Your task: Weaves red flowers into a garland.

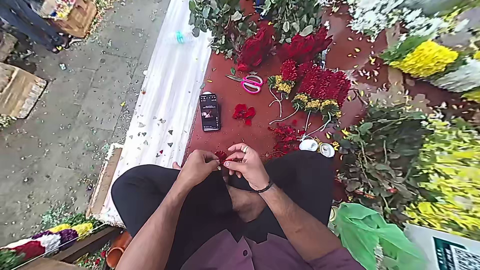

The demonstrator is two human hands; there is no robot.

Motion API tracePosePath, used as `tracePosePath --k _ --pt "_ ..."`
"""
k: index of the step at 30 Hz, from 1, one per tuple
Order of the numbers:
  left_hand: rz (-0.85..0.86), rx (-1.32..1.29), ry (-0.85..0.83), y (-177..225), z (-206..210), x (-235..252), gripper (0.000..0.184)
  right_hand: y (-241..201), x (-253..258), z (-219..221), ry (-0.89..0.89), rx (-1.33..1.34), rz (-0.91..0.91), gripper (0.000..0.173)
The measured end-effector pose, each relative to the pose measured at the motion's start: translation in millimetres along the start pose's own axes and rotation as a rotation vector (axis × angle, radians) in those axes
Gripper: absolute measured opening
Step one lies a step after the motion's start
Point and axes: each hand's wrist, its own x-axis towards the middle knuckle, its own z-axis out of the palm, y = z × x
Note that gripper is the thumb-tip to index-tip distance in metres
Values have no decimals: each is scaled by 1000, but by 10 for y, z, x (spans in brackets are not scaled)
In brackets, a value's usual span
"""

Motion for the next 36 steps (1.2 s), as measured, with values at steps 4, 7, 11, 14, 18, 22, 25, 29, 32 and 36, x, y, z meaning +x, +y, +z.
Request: tracePosePath --k 4,7,11,14,18,22,25,29,32,36 --pt "18 -34 -23 22 15 -4 14 92 93 29 81 -66 19 51" --pt "44 -26 -20 14 22 -3 19 144 128 9 95 -142 1 58" --pt "82 -22 -2 -9 44 5 16 185 145 -27 52 -211 -10 73" --pt "50 -6 -8 1 27 -3 15 171 169 -122 -21 -266 29 93" --pt "-10 13 48 23 8 -30 15 30 175 -323 -64 -381 -54 99" --pt "-47 33 87 30 -31 -27 17 71 257 -410 -227 -569 -180 89" --pt "-94 78 94 50 -89 -30 17 151 271 -400 -319 -587 -133 54" --pt "-113 37 150 49 -195 -30 20 39 246 -449 -335 -509 -223 12" --pt "-133 213 184 196 -214 -33 22 -59 164 -443 -497 -405 -295 13" --pt "-28 684 -131 786 -68 -244 20 -306 49 -433 -493 -203 -473 9"
